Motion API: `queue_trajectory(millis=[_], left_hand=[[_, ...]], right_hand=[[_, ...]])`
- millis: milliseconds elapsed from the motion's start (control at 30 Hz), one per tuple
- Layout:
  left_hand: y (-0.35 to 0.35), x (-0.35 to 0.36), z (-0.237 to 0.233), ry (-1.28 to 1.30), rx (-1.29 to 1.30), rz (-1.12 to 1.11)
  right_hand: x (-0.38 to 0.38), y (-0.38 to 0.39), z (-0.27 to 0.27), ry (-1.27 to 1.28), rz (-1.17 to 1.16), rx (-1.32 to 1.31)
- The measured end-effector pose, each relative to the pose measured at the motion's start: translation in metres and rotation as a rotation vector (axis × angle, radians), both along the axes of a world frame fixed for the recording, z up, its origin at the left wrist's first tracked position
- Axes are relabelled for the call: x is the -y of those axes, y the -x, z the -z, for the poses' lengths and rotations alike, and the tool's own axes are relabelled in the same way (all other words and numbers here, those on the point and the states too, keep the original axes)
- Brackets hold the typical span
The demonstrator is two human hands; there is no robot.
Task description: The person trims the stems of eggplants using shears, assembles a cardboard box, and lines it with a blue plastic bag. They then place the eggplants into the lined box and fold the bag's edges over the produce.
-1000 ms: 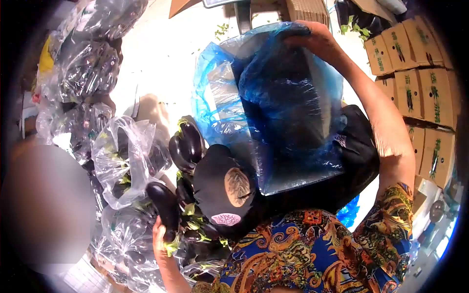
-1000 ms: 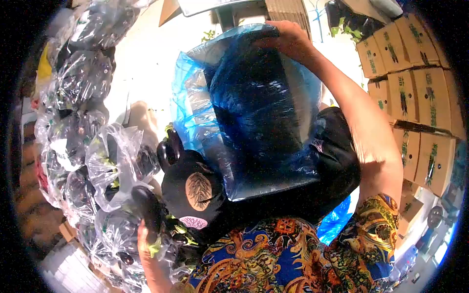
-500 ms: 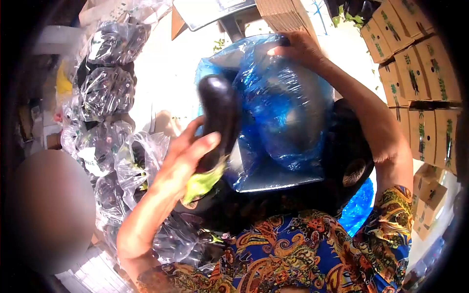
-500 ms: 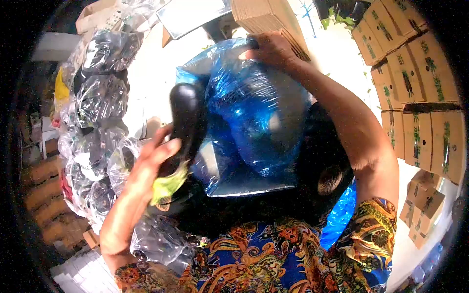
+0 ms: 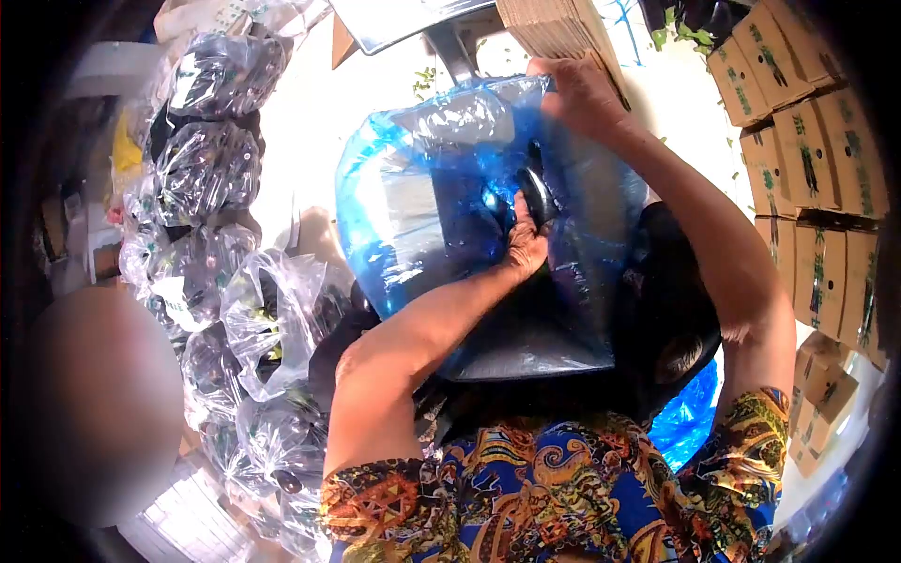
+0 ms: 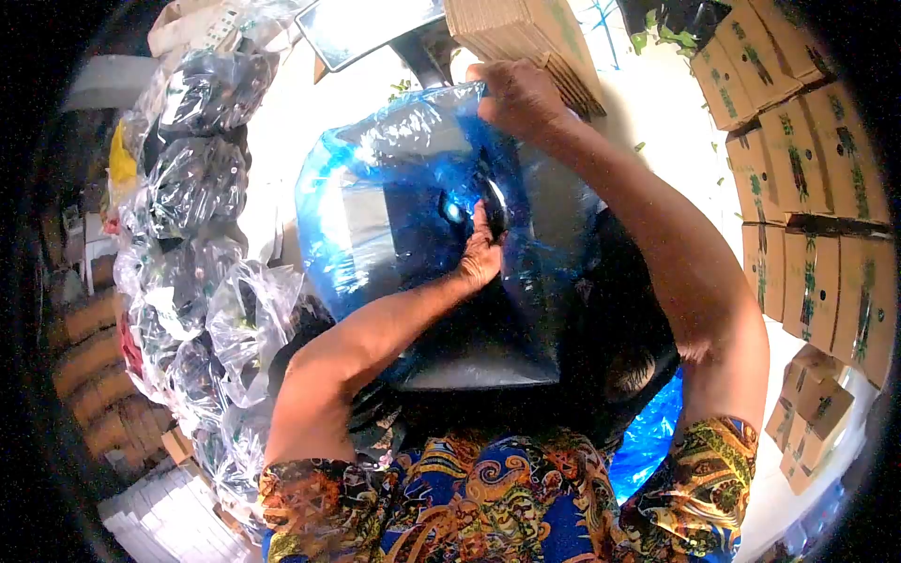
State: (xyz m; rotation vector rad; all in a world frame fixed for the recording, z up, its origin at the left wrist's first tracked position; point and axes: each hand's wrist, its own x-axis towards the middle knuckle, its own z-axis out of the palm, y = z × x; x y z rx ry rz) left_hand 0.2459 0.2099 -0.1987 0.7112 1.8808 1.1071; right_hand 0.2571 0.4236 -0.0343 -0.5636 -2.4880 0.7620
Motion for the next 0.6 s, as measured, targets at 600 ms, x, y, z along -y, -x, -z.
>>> queue_trajectory(millis=[600], left_hand=[[0.103,0.009,-0.182,0.294,-0.591,1.133]], right_hand=[[0.039,-0.031,-0.061,-0.431,0.111,0.231]])
